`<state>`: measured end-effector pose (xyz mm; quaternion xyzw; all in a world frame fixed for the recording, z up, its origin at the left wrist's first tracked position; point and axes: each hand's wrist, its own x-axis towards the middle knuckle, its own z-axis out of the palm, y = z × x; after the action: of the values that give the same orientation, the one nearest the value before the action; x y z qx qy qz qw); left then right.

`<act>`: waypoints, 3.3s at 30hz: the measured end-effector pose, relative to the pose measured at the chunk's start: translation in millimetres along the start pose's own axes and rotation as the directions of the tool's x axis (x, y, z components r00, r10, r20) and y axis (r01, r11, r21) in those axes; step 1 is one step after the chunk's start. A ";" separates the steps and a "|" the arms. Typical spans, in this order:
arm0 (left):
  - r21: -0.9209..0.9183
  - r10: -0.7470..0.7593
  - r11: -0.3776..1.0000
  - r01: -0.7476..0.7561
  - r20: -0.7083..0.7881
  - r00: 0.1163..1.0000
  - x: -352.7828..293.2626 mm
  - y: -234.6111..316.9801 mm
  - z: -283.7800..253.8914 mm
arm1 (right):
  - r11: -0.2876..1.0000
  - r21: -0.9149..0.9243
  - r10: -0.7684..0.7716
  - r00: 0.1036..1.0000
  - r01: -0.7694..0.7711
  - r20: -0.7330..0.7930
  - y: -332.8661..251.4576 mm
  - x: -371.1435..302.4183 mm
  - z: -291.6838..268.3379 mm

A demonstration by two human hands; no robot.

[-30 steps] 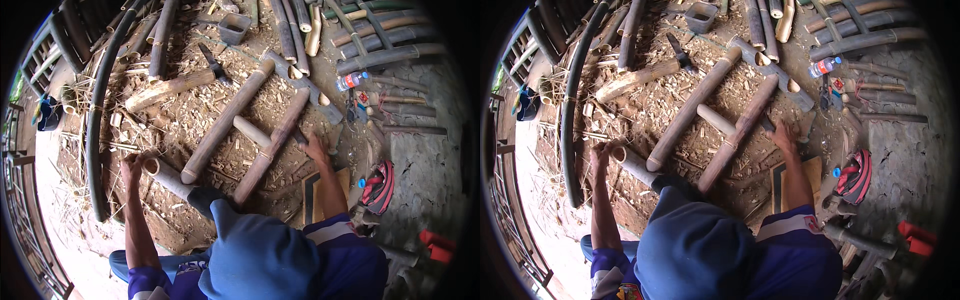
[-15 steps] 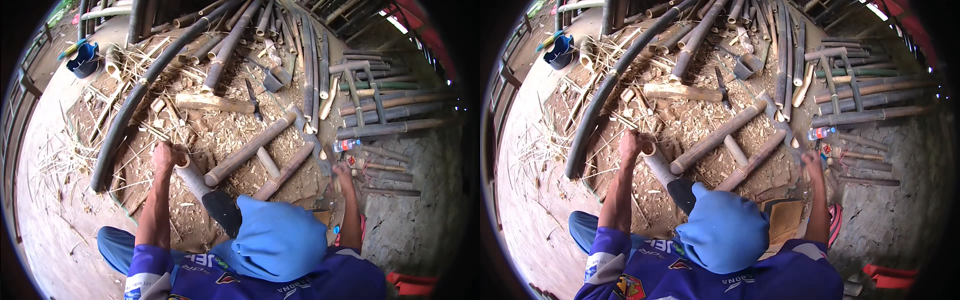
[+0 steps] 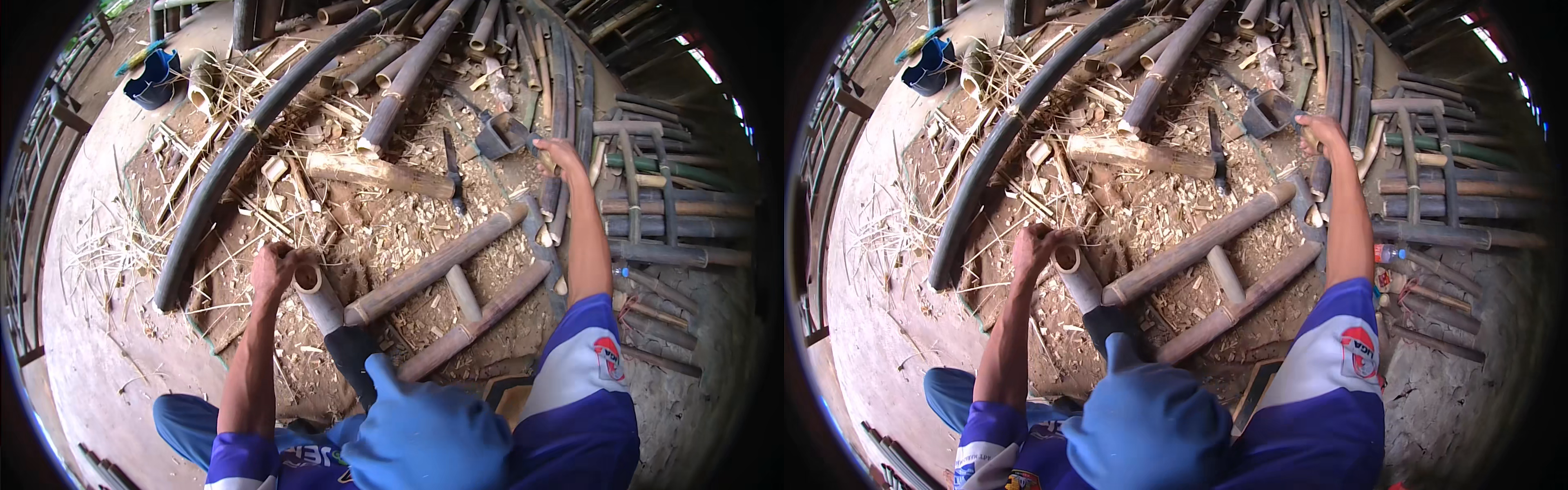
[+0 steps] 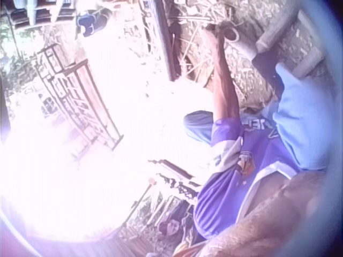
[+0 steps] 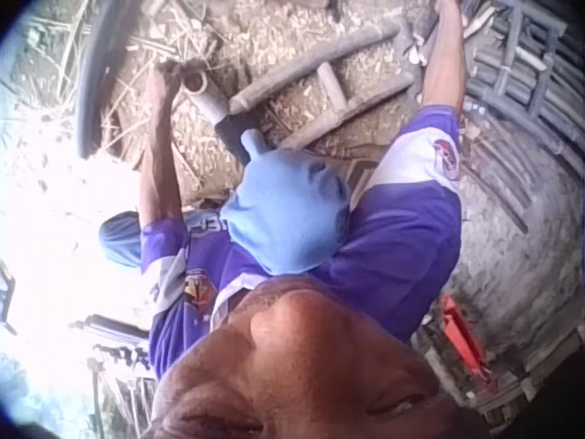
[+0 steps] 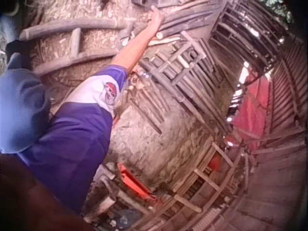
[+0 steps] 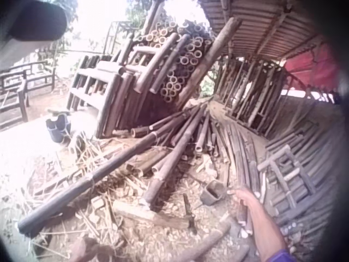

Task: The person carves and hollows out a section of bamboo using a knife and a wooden mallet.

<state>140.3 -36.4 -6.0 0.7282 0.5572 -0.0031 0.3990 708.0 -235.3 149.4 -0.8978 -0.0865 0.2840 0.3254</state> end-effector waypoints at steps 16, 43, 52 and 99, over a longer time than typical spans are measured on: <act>-0.151 0.015 0.989 -0.001 0.094 0.995 8.0 -6.6 -8.1 | 0.907 0.385 -0.179 0.984 0.171 -0.016 18.7 -77.8 10.2; -0.119 0.575 0.771 -0.625 0.552 0.604 -30.4 86.3 28.8 | 0.931 -0.338 0.301 0.812 -0.136 0.500 63.6 -231.8 333.7; -0.505 0.530 0.684 -0.527 -0.152 0.834 -29.7 51.4 -0.3 | -0.103 -0.298 -0.044 0.295 0.949 0.955 -60.7 -214.8 356.7; -0.597 -0.085 0.760 0.259 0.305 0.949 -100.0 -43.2 34.2 | 0.982 0.131 0.004 0.696 -0.140 0.718 -14.1 -285.8 321.8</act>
<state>82.4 -134.6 -9.3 0.4910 0.5339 0.0512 0.6865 290.8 -149.5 86.2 -0.6878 -0.1454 0.6287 0.3324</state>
